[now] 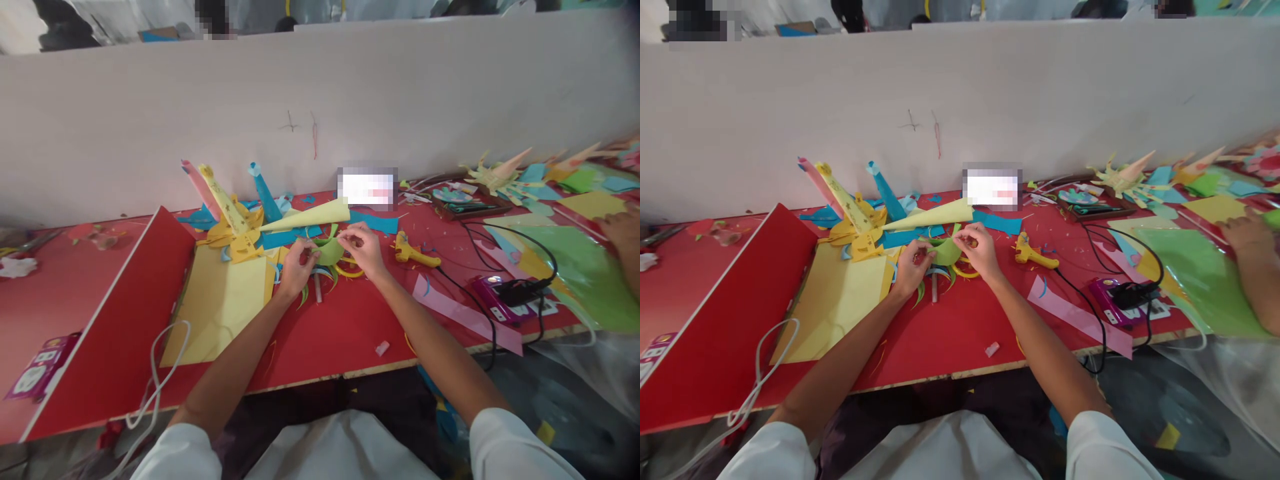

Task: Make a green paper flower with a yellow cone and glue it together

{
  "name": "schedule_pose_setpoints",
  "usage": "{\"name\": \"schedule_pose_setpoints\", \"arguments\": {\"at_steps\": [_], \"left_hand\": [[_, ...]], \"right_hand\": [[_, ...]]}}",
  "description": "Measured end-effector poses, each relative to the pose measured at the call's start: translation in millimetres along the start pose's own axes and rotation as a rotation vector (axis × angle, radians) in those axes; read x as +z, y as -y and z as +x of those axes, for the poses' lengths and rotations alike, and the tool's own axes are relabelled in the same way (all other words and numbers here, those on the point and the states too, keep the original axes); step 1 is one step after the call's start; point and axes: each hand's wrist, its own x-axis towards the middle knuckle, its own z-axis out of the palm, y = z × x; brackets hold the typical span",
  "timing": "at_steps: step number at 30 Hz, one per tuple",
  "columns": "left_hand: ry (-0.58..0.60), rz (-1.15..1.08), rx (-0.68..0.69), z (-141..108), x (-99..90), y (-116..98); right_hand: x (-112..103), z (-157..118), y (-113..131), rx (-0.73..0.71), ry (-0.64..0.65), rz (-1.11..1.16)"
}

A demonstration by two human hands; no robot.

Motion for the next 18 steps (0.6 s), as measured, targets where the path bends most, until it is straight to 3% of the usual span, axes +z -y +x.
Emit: {"name": "schedule_pose_setpoints", "arguments": {"at_steps": [4, 11, 18], "left_hand": [[-0.1, 0.006, 0.072, 2.0, -0.5, -0.1], [-0.041, -0.24, -0.128, 1.5, 5.6, 6.0], [-0.139, -0.207, -0.127, 2.2, 0.2, 4.5]], "right_hand": [[1.7, -0.1, 2.9, 0.032, 0.053, 0.085], [3.6, -3.4, -0.3, 0.113, 0.11, 0.137], [3.0, -4.0, 1.5, 0.096, 0.227, 0.065]]}}
